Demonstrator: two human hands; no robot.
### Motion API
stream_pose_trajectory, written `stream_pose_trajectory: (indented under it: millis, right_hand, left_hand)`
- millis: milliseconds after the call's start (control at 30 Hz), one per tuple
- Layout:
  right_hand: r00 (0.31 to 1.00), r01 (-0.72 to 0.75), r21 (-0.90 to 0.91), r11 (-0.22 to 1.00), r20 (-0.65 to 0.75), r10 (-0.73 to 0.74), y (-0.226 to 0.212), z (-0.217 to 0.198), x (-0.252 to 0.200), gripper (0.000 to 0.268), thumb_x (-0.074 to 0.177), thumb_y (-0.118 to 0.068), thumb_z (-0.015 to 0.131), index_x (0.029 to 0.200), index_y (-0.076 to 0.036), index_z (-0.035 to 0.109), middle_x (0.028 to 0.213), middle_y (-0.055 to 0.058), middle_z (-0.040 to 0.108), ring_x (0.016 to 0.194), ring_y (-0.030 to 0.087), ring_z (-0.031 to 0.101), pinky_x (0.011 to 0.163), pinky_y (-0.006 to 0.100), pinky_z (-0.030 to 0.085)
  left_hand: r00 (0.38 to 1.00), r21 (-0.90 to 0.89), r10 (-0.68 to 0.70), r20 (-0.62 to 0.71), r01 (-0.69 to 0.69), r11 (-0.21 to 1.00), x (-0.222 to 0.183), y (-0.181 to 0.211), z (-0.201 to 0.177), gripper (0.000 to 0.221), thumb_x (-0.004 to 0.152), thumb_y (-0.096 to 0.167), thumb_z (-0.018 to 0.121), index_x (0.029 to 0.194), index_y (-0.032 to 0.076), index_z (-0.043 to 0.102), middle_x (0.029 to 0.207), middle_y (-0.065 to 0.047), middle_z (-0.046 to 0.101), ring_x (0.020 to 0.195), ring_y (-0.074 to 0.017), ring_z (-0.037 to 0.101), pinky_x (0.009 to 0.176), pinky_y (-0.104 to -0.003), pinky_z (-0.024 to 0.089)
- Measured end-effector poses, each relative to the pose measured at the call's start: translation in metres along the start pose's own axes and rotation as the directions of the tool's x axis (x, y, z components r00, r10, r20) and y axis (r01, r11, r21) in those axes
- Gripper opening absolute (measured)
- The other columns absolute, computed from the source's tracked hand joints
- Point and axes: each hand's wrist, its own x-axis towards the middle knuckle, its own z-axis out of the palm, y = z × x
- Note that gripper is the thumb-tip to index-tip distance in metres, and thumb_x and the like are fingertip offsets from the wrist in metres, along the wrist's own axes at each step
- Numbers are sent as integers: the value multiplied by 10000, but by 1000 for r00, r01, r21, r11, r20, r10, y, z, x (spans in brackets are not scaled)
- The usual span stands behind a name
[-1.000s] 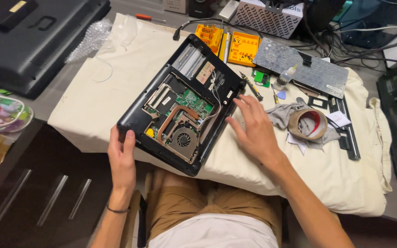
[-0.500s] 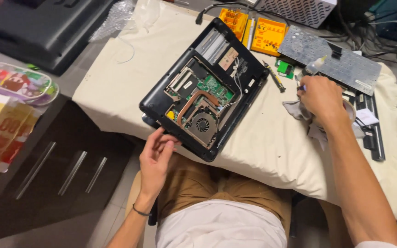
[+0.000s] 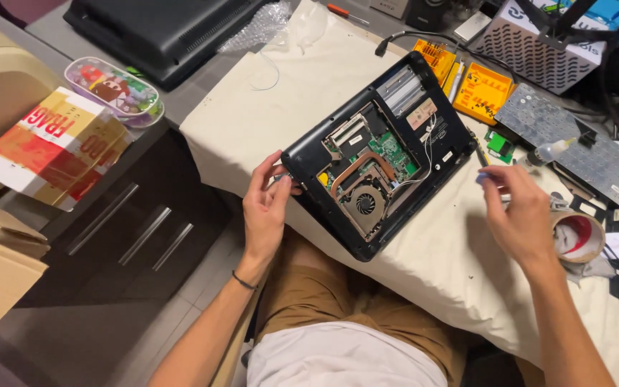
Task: Disassembling a laptop by removing screws from the internal components and prying the chassis apart.
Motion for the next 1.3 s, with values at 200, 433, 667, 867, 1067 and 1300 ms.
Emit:
stream_pose_trajectory:
  millis: [200, 433, 667, 867, 1067, 1300]
  right_hand:
    - [987, 71, 464, 883, 93, -128, -71, 21, 22, 185, 1111, 48, 694, 1259, -6, 791, 1100, 149, 741, 1086, 320, 787, 979, 413, 642]
    - [926, 30, 757, 653, 225, -303, -140, 56, 92, 165, 1048, 11, 766, 1205, 14, 818, 1006, 115, 766, 1005, 204, 779, 965, 381, 664]
    - [803, 81, 704, 705, 373, -465, -213, 79, 159, 109, 1053, -40, 803, 1153, -25, 842, 974, 96, 799, 969, 159, 755, 962, 382, 615]
    - [611, 11, 569, 822, 647, -456, -251, 82, 188, 140, 1074, -72, 721, 1134, -6, 830, 991, 182, 851, 1021, 268, 809, 1033, 514, 623]
    - [491, 12, 490, 872, 757, -432, -262, 87, 203, 158, 1050, -148, 763, 1080, -43, 877, 917, 150, 879, 891, 240, 829, 913, 451, 686]
    - [393, 100, 474, 875, 789, -472, -280, 86, 210, 152, 1040, -99, 752, 1024, -27, 885, 938, 167, 871, 913, 269, 839, 896, 475, 695]
  left_hand:
    - [989, -174, 97, -107, -115, 978, 15, -18, 14, 336, 1168, 94, 597, 1497, 37, 623, 1184, -124, 722, 950, -191, 797, 862, -340, 692]
    - [965, -304, -72, -254, -9, 953, 5, -43, 33, 295, 1156, 197, 634, 1360, 8, 733, 1068, -144, 781, 900, -187, 793, 823, -322, 658]
    - [991, -325, -21, -135, -24, 945, 4, -27, 22, 313, 1090, 115, 754, 1362, -39, 762, 1073, -181, 821, 893, -179, 805, 805, -315, 679]
    - [994, -348, -38, -107, -2, 938, 6, -32, 24, 336, 1092, 115, 764, 1386, -48, 748, 1085, -174, 826, 919, -159, 802, 818, -294, 686]
    - [995, -348, -63, -77, 33, 937, 5, -26, 21, 299, 1110, 182, 767, 1325, -25, 772, 1059, -152, 830, 934, -137, 790, 858, -294, 681]
    - [996, -294, -58, -70, 35, 955, 3, -24, 19, 260, 1129, 203, 752, 1303, 11, 770, 1051, -130, 833, 935, -115, 768, 864, -293, 674]
